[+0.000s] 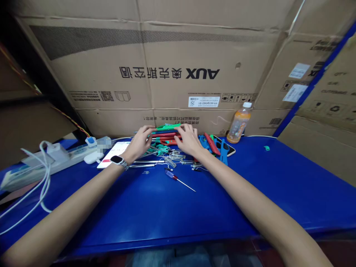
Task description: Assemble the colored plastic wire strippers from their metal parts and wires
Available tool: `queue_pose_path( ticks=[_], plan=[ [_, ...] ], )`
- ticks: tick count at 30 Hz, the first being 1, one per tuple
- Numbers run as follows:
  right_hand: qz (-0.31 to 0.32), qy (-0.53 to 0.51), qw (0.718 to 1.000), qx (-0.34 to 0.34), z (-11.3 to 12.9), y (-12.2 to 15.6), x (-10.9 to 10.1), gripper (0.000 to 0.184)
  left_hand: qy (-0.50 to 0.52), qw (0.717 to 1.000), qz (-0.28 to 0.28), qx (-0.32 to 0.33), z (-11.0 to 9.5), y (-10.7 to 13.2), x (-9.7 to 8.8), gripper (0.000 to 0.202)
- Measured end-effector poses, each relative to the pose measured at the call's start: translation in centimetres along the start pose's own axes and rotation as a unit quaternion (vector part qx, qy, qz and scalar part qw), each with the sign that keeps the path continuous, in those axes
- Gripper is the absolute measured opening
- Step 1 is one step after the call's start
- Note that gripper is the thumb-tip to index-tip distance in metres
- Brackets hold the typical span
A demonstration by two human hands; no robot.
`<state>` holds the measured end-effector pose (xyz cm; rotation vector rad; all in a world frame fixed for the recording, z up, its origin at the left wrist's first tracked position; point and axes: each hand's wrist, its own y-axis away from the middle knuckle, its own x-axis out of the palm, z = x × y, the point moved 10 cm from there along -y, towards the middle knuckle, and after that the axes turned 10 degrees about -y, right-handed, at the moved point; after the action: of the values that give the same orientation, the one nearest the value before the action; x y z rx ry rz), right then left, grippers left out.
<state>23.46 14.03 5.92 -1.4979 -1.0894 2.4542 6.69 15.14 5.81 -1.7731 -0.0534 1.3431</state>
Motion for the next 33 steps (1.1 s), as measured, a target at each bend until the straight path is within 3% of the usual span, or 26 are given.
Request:
queue_pose_path(
  ticks=[3,8,10,13,17,22,25,29,33],
  plan=[
    [-0.009,-0.011,1.000,0.013,-0.3,2.0,-1.3,0.036,0.024,0.999,-0.003,0.029,-2.1,0.6,-0.6,0.031],
    [-0.003,-0.014,0.999,0.048,-1.9,4.8,-2.6,0.032,0.026,0.998,0.032,0.049,-4.7,1.2,0.6,0.030],
    [0.013,-0.014,0.998,0.057,-2.2,5.6,-2.5,0.030,0.002,0.999,0.031,0.038,-4.7,1.1,0.9,0.032],
    [0.037,-0.016,0.997,0.069,-2.2,6.2,-1.9,0.030,-0.040,0.998,0.035,-0.029,-2.8,0.4,1.4,0.043],
    [0.042,-0.003,0.998,0.047,-0.8,4.2,-0.8,0.039,-0.046,0.985,0.125,-0.113,0.1,-0.6,4.1,0.058],
    [0.070,0.058,0.996,-0.022,1.6,-1.3,1.8,0.053,-0.023,0.987,0.135,-0.080,0.2,-1.5,5.9,0.064],
    [0.106,0.105,0.988,-0.045,2.1,-3.3,3.8,0.052,-0.002,0.989,0.143,-0.044,-0.2,-1.3,7.1,0.065],
    [0.164,0.124,0.978,-0.043,1.1,-3.2,6.0,0.044,0.015,0.990,0.136,-0.033,0.6,-0.6,8.1,0.052],
    [0.162,0.112,0.980,-0.011,-0.7,-2.2,6.2,0.048,0.035,0.991,0.127,-0.035,1.3,-0.3,8.6,0.048]
  ],
)
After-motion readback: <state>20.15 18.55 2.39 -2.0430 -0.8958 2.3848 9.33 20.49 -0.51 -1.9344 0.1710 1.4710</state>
